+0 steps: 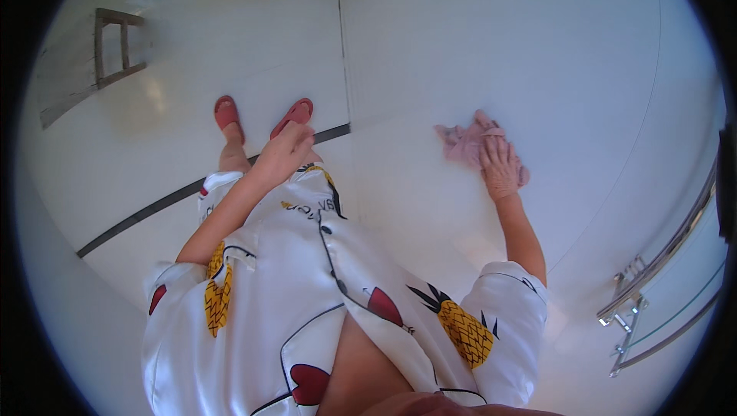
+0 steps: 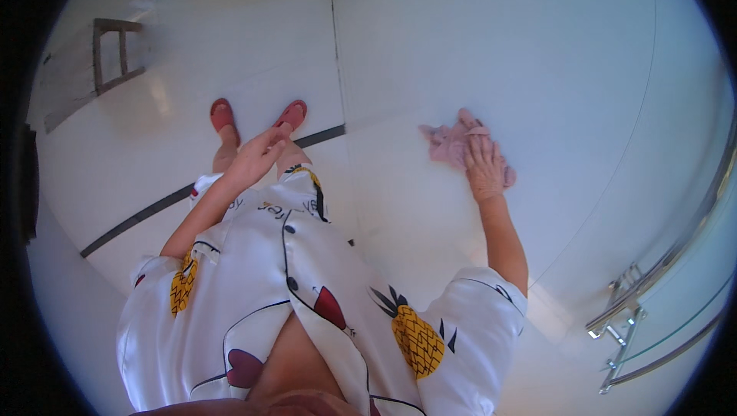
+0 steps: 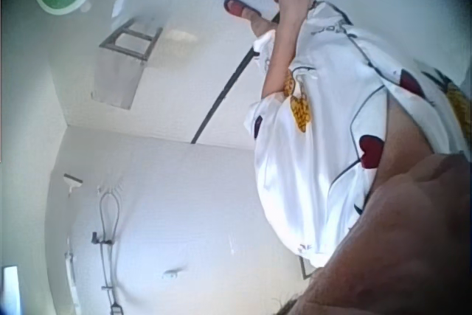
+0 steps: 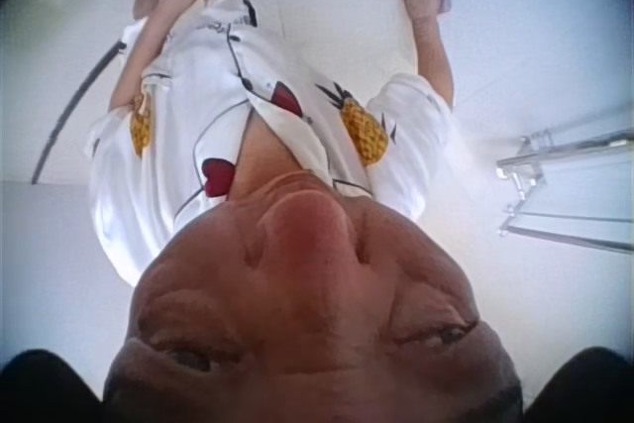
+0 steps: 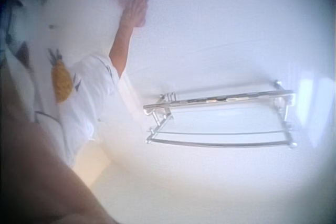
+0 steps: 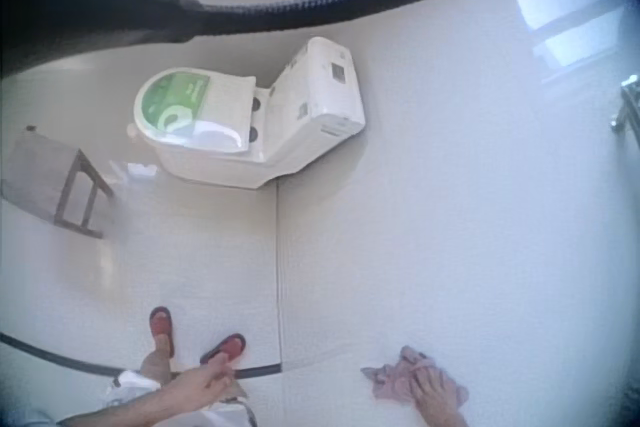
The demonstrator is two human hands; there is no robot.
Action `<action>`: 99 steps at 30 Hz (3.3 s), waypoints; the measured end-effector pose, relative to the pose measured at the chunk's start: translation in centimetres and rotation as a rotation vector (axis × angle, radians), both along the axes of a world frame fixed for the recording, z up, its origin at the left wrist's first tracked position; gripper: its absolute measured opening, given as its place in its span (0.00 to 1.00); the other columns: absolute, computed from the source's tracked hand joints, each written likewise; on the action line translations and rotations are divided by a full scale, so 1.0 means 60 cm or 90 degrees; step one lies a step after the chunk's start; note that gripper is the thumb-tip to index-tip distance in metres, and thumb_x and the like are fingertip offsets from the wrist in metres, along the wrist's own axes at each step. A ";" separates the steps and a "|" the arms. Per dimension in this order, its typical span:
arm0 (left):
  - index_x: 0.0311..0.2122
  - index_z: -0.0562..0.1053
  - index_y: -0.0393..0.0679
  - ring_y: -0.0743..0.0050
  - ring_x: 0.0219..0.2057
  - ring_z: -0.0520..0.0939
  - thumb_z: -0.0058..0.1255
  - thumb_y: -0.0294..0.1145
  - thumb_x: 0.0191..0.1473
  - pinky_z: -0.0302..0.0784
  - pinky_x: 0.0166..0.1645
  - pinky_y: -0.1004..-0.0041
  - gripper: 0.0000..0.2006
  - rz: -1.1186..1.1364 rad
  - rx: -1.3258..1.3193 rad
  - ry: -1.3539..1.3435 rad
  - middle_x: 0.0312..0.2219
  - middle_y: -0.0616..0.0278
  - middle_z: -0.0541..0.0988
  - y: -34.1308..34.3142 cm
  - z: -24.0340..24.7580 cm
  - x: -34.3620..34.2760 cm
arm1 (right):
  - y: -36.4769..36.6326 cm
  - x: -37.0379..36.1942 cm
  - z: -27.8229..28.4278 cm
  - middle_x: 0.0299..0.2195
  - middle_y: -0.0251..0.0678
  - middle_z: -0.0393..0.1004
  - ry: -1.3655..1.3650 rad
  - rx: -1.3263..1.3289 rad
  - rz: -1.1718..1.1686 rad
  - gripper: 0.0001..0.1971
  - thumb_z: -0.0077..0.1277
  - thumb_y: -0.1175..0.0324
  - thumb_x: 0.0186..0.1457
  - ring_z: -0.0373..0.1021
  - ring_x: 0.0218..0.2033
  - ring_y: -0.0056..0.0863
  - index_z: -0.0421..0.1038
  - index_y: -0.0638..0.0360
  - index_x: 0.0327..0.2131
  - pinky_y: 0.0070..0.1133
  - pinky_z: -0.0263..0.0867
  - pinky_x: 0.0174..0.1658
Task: The person cleans the bathroom by wiping down the wall tiles, towel rack, faucet, and floor using a cloth.
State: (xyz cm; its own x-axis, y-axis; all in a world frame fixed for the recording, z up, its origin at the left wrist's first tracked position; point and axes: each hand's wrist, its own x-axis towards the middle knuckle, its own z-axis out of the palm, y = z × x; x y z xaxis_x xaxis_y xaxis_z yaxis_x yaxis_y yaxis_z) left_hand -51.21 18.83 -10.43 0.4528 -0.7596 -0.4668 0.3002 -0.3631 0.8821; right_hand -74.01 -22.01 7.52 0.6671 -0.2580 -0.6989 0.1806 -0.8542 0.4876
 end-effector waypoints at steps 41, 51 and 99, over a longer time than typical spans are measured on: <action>0.59 0.54 0.37 0.51 0.60 0.56 0.39 0.48 0.57 0.51 0.63 0.66 0.31 -0.033 -0.134 0.041 0.58 0.45 0.56 -0.522 0.009 -0.122 | -0.196 0.500 -0.255 0.60 0.42 0.53 0.102 -0.042 0.303 0.34 0.61 0.62 0.38 0.43 0.63 0.41 0.63 0.55 0.52 0.40 0.43 0.61; 0.58 0.56 0.36 0.53 0.60 0.57 0.39 0.46 0.57 0.52 0.62 0.65 0.29 -0.009 -0.225 0.053 0.58 0.46 0.58 -0.379 0.198 0.088 | -0.166 0.806 0.101 0.59 0.41 0.53 -0.260 -0.167 0.324 0.23 0.43 0.59 0.55 0.46 0.62 0.44 0.60 0.54 0.54 0.39 0.41 0.62; 0.54 0.63 0.40 0.52 0.51 0.68 0.44 0.27 0.55 0.65 0.53 0.65 0.20 0.337 -0.080 0.338 0.49 0.52 0.70 -0.223 -0.178 0.103 | -0.064 0.618 -0.883 0.61 0.42 0.50 0.258 0.013 0.393 0.22 0.38 0.59 0.56 0.40 0.63 0.47 0.62 0.51 0.54 0.47 0.38 0.57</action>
